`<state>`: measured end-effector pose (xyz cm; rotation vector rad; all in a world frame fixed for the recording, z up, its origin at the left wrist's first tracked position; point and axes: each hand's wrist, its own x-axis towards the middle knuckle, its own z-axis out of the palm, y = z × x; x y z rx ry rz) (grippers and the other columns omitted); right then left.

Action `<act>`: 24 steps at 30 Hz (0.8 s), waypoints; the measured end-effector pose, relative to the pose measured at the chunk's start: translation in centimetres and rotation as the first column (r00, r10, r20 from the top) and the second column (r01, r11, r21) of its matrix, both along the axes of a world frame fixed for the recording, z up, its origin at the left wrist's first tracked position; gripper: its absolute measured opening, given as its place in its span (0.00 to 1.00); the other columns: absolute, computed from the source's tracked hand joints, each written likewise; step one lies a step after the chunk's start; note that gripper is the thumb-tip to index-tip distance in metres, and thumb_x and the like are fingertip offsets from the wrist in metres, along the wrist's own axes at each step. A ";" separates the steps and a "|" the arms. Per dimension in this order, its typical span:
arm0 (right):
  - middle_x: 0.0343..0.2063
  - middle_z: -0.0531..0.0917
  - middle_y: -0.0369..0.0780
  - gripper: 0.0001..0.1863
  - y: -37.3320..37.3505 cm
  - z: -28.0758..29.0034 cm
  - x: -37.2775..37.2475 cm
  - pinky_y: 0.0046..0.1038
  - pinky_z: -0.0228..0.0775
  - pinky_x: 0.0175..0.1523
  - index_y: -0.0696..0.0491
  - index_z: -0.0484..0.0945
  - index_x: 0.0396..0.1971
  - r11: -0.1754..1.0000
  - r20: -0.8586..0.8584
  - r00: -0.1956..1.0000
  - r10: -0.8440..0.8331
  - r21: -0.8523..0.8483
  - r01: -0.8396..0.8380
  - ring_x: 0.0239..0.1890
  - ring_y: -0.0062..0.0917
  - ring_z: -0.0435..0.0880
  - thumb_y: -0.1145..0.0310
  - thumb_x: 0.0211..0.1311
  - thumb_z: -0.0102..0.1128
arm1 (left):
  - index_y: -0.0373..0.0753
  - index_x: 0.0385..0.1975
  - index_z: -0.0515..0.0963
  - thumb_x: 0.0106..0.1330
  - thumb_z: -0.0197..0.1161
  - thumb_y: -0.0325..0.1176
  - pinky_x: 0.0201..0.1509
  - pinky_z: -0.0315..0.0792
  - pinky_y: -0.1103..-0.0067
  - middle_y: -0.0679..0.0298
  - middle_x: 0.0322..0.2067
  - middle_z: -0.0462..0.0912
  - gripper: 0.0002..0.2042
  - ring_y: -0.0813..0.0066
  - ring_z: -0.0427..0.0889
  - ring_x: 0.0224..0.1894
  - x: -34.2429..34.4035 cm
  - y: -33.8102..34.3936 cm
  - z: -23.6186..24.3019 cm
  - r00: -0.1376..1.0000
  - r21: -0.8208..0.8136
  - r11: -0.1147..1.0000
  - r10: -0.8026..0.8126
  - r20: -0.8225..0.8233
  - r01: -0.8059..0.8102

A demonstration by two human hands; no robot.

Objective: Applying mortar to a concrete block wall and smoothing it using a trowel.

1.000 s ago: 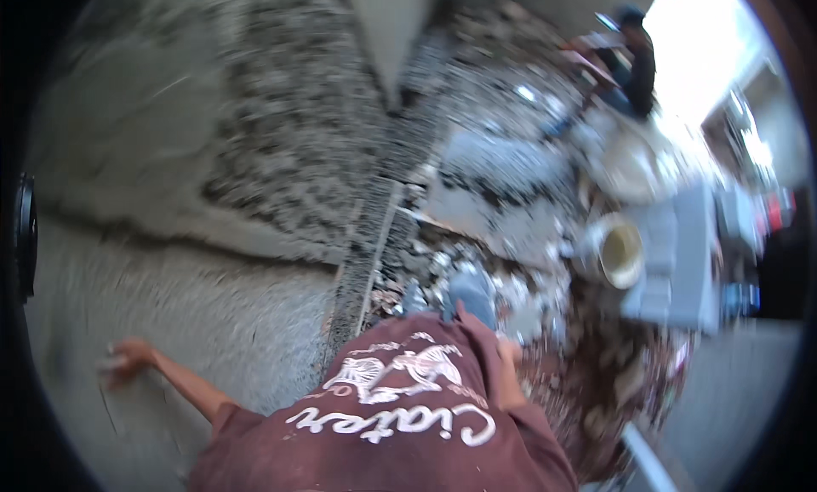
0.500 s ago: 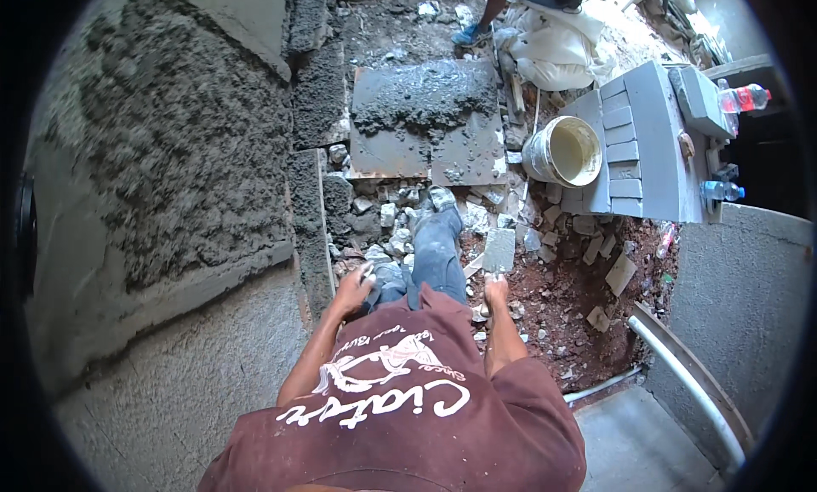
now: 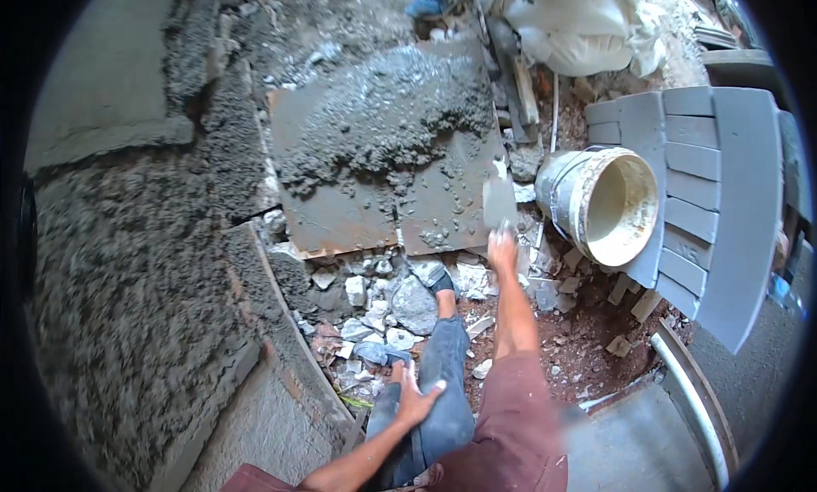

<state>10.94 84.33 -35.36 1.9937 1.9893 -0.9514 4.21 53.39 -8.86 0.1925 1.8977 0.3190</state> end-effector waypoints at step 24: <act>0.27 0.79 0.57 0.19 31.1 -8.0 -12.8 0.48 0.70 0.39 0.54 0.69 0.44 0.880 0.059 0.912 0.406 0.243 -0.408 0.34 0.55 0.78 0.58 0.58 0.53 | 0.34 0.55 0.66 0.47 0.69 0.39 0.61 0.60 0.64 0.46 0.55 0.68 0.33 0.51 0.66 0.59 -1.9 12.2 -3.7 0.981 0.067 0.998 0.030 -0.190 -0.018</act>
